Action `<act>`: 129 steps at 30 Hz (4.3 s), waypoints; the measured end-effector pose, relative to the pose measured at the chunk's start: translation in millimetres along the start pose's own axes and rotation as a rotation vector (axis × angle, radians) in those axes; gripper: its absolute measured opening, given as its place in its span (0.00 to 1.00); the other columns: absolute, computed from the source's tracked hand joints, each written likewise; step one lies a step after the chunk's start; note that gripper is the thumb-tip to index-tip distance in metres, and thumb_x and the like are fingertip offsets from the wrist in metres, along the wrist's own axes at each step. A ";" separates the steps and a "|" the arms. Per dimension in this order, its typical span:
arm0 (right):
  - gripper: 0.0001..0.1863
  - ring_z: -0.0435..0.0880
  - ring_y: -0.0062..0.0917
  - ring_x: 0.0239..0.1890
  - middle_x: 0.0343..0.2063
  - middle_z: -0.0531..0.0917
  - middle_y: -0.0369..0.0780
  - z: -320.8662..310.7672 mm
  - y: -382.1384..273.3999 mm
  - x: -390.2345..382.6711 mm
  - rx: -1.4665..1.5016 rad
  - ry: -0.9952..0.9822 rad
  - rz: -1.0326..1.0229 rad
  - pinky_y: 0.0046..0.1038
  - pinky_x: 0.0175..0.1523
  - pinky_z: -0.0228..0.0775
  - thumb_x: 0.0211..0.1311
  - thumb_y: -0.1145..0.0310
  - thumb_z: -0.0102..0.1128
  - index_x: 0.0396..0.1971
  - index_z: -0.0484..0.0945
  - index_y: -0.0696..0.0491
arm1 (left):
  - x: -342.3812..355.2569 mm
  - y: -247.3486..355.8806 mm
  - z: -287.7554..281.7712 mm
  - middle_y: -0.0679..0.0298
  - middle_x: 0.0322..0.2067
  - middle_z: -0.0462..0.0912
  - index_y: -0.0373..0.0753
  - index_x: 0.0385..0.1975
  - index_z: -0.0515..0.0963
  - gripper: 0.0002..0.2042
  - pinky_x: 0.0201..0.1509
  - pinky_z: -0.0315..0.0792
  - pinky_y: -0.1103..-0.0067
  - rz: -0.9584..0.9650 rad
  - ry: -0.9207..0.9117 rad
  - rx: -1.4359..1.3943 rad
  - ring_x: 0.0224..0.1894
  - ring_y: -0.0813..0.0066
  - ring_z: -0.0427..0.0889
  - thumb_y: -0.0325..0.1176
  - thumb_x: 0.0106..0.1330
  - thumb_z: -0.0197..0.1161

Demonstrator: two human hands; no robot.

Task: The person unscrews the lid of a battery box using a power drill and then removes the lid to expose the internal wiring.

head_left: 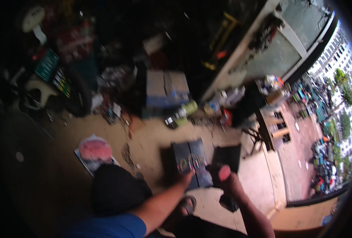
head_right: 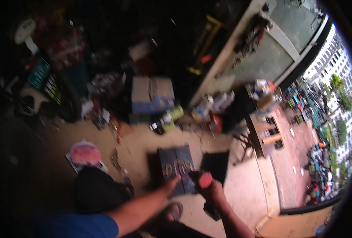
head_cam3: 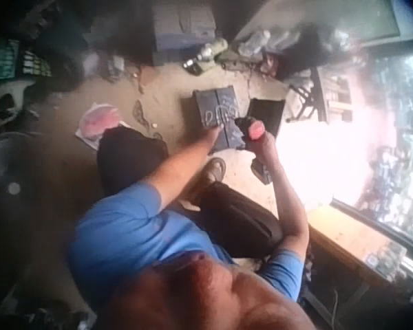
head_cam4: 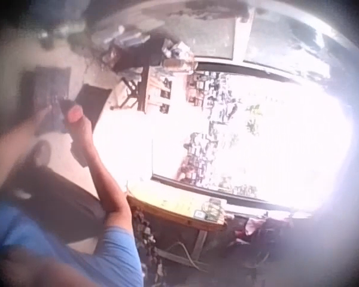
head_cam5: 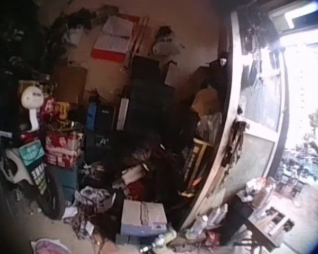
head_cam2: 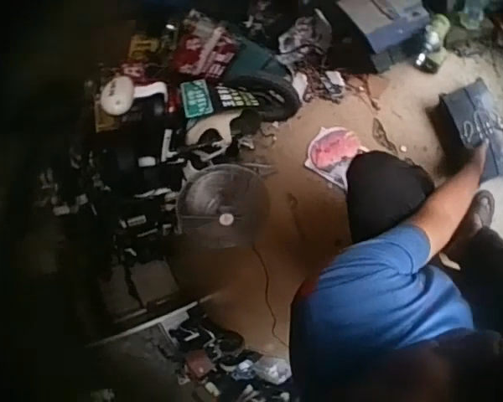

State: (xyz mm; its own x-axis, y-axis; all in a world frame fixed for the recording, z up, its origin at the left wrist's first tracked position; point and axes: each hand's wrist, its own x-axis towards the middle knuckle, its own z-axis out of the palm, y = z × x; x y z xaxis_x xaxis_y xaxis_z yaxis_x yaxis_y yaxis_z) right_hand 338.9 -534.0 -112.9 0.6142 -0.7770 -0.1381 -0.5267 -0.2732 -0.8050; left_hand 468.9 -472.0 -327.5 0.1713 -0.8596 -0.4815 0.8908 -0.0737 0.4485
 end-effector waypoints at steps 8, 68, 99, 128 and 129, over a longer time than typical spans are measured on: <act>0.26 0.88 0.26 0.36 0.40 0.88 0.42 63.0 -35.7 11.2 -0.114 -0.145 0.137 0.31 0.39 0.82 0.63 0.62 0.73 0.59 0.79 0.54 | 57.7 -41.9 -113.1 0.54 0.46 0.89 0.35 0.50 0.84 0.29 0.57 0.78 0.67 0.617 0.614 0.390 0.48 0.61 0.87 0.50 0.55 0.80; 0.17 0.85 0.31 0.24 0.20 0.83 0.42 85.4 16.5 46.2 -0.149 -0.145 0.176 0.33 0.33 0.76 0.60 0.59 0.71 0.35 0.81 0.59 | 56.0 -33.8 -102.6 0.57 0.52 0.87 0.34 0.57 0.80 0.25 0.60 0.76 0.70 0.302 0.786 0.671 0.53 0.65 0.86 0.33 0.59 0.76; 0.21 0.86 0.32 0.52 0.49 0.87 0.42 78.4 22.0 100.8 -0.373 -0.472 -0.071 0.29 0.59 0.75 0.57 0.73 0.71 0.52 0.82 0.54 | 43.9 -27.4 -91.6 0.45 0.56 0.83 0.31 0.61 0.76 0.38 0.65 0.74 0.65 0.133 0.772 0.741 0.60 0.53 0.82 0.52 0.55 0.77; 0.15 0.86 0.45 0.42 0.37 0.86 0.48 93.1 40.5 101.3 -0.669 -0.445 -0.223 0.38 0.46 0.78 0.57 0.69 0.65 0.45 0.82 0.53 | 14.9 1.8 -77.4 0.50 0.56 0.80 0.35 0.60 0.75 0.36 0.64 0.71 0.63 0.537 1.057 1.068 0.59 0.49 0.78 0.41 0.51 0.81; 0.15 0.86 0.45 0.42 0.37 0.86 0.49 93.5 40.8 101.2 -0.612 -0.420 -0.237 0.38 0.47 0.78 0.56 0.69 0.66 0.45 0.82 0.53 | 10.4 4.6 -80.1 0.50 0.54 0.80 0.35 0.59 0.75 0.35 0.64 0.71 0.63 0.696 1.171 1.128 0.58 0.48 0.77 0.39 0.51 0.81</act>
State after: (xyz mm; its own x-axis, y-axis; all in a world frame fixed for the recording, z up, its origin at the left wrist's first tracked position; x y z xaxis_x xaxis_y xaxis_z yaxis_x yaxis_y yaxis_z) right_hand 434.6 -570.7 -213.6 0.8578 -0.4119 -0.3076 -0.5089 -0.7644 -0.3957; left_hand 508.5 -440.7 -390.7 0.9904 -0.1382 -0.0027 -0.0816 -0.6005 0.7954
